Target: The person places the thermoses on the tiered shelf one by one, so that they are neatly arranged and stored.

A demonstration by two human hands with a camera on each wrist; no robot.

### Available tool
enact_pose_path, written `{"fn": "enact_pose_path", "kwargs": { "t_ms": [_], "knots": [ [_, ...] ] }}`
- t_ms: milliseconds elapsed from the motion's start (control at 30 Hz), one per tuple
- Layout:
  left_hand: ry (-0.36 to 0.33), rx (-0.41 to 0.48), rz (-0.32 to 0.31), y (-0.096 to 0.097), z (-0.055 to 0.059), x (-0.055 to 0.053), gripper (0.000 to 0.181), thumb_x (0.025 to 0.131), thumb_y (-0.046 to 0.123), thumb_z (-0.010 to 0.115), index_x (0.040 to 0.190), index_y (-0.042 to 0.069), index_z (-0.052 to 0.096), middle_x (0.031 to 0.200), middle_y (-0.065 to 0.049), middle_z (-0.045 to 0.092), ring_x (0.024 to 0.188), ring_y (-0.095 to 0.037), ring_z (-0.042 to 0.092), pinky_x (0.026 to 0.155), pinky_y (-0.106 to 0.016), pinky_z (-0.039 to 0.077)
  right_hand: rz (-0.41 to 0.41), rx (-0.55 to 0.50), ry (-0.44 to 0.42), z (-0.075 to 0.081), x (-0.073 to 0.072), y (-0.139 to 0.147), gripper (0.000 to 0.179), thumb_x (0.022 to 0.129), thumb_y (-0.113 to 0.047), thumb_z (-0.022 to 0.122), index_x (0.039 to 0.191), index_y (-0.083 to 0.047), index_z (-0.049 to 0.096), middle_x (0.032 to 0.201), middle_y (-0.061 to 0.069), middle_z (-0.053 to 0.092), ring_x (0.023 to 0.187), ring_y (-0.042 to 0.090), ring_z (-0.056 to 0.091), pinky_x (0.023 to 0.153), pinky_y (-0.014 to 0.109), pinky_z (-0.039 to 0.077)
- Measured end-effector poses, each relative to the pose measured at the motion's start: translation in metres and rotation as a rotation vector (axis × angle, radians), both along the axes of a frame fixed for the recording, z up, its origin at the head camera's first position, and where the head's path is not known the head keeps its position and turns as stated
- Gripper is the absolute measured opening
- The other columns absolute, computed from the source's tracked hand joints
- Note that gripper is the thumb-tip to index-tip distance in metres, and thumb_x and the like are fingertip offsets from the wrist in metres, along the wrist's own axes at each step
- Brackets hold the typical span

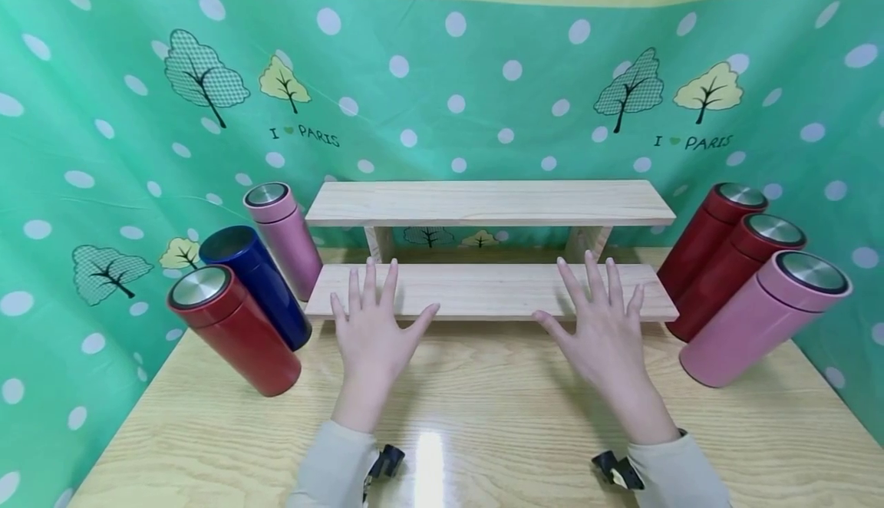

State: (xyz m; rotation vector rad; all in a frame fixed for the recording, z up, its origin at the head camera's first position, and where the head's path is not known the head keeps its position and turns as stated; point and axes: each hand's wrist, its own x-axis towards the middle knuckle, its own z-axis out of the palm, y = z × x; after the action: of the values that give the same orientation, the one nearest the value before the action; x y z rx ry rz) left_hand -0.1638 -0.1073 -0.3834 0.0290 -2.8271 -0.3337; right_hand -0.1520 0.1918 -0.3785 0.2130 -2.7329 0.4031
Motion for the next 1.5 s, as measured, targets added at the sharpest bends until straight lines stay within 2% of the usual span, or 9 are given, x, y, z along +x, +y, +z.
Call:
{"fn": "enact_pose_path", "kwargs": {
  "t_ms": [333,667,1067,1400,1500],
  "knots": [
    [0.008,0.102,0.049,-0.025,-0.001,-0.008,0.098,0.083,0.087,0.032,0.159,0.027,0.022,0.166,-0.010,0.008,0.150,-0.035,0.002,0.115,-0.063,-0.004,0.004,-0.006,-0.005,0.001,0.001,-0.001,0.087,0.092,-0.063,0.056,0.160,-0.025,0.018,0.164,0.018,0.009,0.149,0.039,-0.005,0.110,0.071,-0.009],
    [-0.003,0.206,0.115,-0.051,-0.003,-0.014,0.097,0.083,0.085,0.039,0.158,0.025,0.028,0.164,-0.013,0.016,0.150,-0.037,0.007,0.113,-0.069,0.003,0.011,-0.009,-0.001,-0.001,0.001,-0.002,0.086,0.092,-0.063,0.056,0.160,-0.025,0.019,0.164,0.018,0.010,0.150,0.039,-0.003,0.110,0.072,-0.006],
    [0.046,0.353,0.149,-0.062,-0.008,-0.017,0.088,0.084,0.080,0.047,0.156,0.031,0.033,0.161,-0.009,0.027,0.148,-0.034,0.017,0.112,-0.067,0.017,0.016,-0.004,0.001,-0.002,0.000,-0.003,0.085,0.093,-0.063,0.055,0.160,-0.025,0.019,0.163,0.018,0.012,0.150,0.039,-0.004,0.110,0.072,-0.004],
    [0.045,0.504,0.188,-0.073,-0.012,-0.019,0.082,0.086,0.077,0.050,0.152,0.031,0.040,0.158,-0.007,0.032,0.142,-0.038,0.029,0.098,-0.073,0.032,0.016,-0.006,-0.013,-0.003,0.001,-0.005,0.086,0.092,-0.066,0.053,0.160,-0.026,0.019,0.164,0.016,0.010,0.150,0.038,-0.003,0.111,0.070,-0.006],
    [0.046,0.541,0.195,-0.075,-0.013,-0.019,0.079,0.086,0.074,0.053,0.151,0.029,0.043,0.157,-0.009,0.034,0.140,-0.039,0.032,0.099,-0.071,0.034,0.018,-0.008,-0.013,-0.004,0.001,-0.004,0.085,0.092,-0.066,0.053,0.160,-0.026,0.019,0.164,0.017,0.011,0.150,0.039,-0.002,0.111,0.070,-0.006]
  ]
}}
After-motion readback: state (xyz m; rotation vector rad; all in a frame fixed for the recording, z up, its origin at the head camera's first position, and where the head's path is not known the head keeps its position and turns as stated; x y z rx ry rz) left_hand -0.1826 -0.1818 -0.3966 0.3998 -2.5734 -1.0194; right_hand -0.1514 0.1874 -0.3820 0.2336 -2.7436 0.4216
